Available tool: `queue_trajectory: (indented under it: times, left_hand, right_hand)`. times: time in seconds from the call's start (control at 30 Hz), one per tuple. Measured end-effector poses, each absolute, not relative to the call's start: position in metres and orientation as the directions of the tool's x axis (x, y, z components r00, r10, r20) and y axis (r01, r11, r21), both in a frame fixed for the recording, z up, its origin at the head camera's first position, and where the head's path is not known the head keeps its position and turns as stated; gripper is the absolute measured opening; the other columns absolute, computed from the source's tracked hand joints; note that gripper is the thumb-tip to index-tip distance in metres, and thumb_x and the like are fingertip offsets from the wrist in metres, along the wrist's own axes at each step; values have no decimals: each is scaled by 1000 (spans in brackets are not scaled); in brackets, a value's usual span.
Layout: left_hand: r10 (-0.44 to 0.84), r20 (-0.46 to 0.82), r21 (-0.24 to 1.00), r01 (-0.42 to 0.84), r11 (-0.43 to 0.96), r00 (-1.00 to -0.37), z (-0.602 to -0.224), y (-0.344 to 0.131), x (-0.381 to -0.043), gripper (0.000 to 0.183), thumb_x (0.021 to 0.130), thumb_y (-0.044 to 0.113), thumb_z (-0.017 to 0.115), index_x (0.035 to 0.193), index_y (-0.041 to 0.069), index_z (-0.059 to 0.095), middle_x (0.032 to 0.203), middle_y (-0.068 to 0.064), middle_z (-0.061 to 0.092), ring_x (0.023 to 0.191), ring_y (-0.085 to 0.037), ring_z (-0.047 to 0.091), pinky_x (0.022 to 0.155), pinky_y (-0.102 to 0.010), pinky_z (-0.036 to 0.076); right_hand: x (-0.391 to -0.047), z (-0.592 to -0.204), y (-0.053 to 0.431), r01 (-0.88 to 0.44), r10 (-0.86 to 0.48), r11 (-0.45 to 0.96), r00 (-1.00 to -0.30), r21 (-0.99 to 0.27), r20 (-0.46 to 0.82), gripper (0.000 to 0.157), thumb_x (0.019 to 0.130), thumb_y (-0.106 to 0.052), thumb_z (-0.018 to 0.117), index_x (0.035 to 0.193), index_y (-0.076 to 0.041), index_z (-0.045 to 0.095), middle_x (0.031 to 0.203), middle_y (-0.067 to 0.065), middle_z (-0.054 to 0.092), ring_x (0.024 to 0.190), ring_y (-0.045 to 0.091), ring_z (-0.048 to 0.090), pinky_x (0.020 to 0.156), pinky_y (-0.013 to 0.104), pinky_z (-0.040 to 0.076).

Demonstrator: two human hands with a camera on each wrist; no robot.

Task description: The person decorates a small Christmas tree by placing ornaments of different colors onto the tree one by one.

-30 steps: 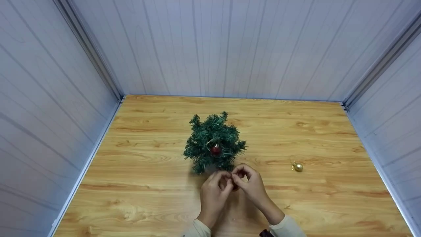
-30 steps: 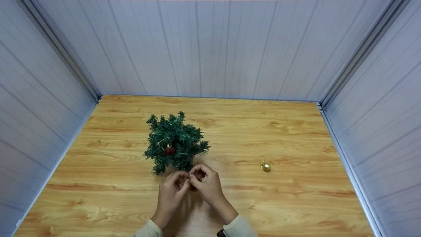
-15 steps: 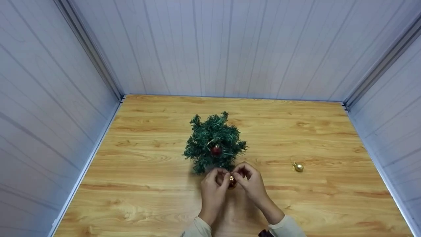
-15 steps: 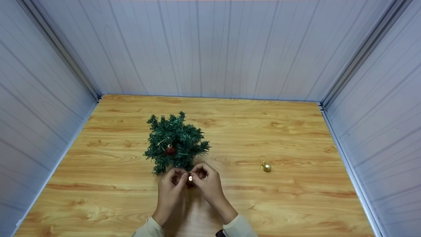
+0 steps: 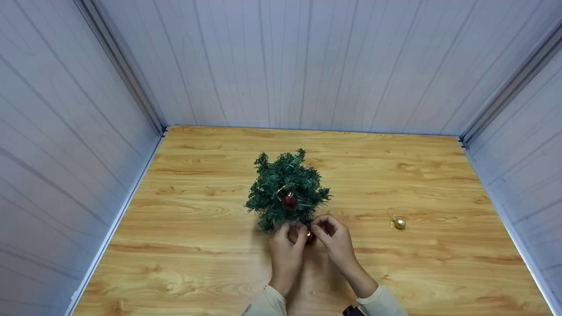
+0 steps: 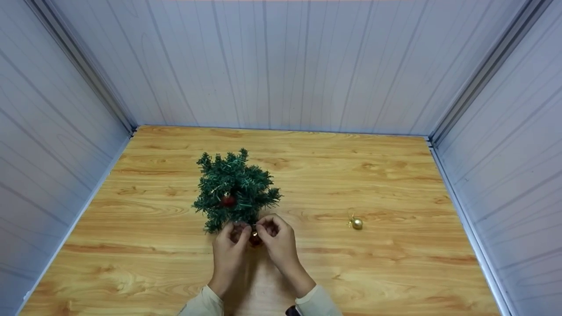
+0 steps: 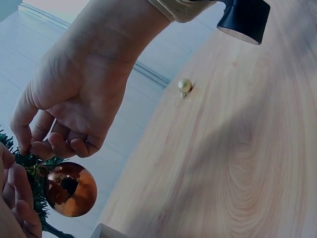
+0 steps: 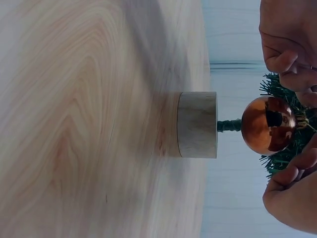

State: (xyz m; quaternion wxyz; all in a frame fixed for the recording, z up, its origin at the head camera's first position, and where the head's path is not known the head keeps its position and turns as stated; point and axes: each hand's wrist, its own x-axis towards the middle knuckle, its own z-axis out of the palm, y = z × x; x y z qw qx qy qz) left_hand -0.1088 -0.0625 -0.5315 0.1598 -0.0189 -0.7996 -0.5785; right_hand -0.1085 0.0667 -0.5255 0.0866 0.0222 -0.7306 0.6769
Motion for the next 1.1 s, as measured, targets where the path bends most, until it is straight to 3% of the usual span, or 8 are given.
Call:
queue_trajectory:
  times: [0.43, 0.57, 0.73, 0.9, 1.1]
  left_hand:
    - [-200, 385, 876, 288, 387, -901, -532, -58, -113, 7, 82, 8, 74, 81, 8, 67, 69, 0, 64, 60, -6, 57, 55, -20, 50]
    - [-194, 395, 870, 298, 393, -898, -533, -58, -112, 8, 82, 10, 75, 81, 9, 67, 70, 0, 64, 61, -6, 58, 55, -20, 50]
    - [-200, 416, 854, 305, 422, -887, -537, -58, -113, 8, 82, 10, 76, 82, 10, 68, 72, 1, 63, 61, -6, 57, 56, -20, 49]
    - [-212, 435, 840, 309, 446, -875, -541, -59, -114, 6, 80, 9, 76, 82, 10, 70, 72, 2, 65, 60, -6, 58, 55, -19, 49]
    - [-215, 453, 816, 305, 491, -865, -544, -62, -115, 6, 78, 7, 76, 82, 10, 71, 69, 2, 65, 59, -7, 59, 54, -19, 49]
  right_hand:
    - [-106, -511, 63, -127, 146, 166, -978, -978, 151, 6, 96, -1, 59, 98, 2, 63, 92, 14, 63, 70, 10, 52, 63, 20, 43]
    - [-101, -499, 59, -150, 150, 211, -972, -966, 183, 8, 98, 0, 55, 100, 6, 61, 94, 16, 62, 78, 17, 57, 69, 23, 47]
    - [-108, -516, 60, -114, 147, 166, -979, -979, 139, 10, 100, -3, 52, 103, 4, 59, 95, 15, 60, 83, 26, 57, 72, 28, 50]
    - [-114, -528, 64, -114, 114, 133, -985, -984, 130, 14, 101, -8, 52, 105, 4, 59, 95, 14, 58, 82, 17, 54, 72, 29, 49]
    - [-116, -529, 70, -53, 80, 84, -995, -995, 59, 17, 100, -10, 56, 107, 5, 61, 97, 10, 60, 82, 16, 55, 75, 28, 48]
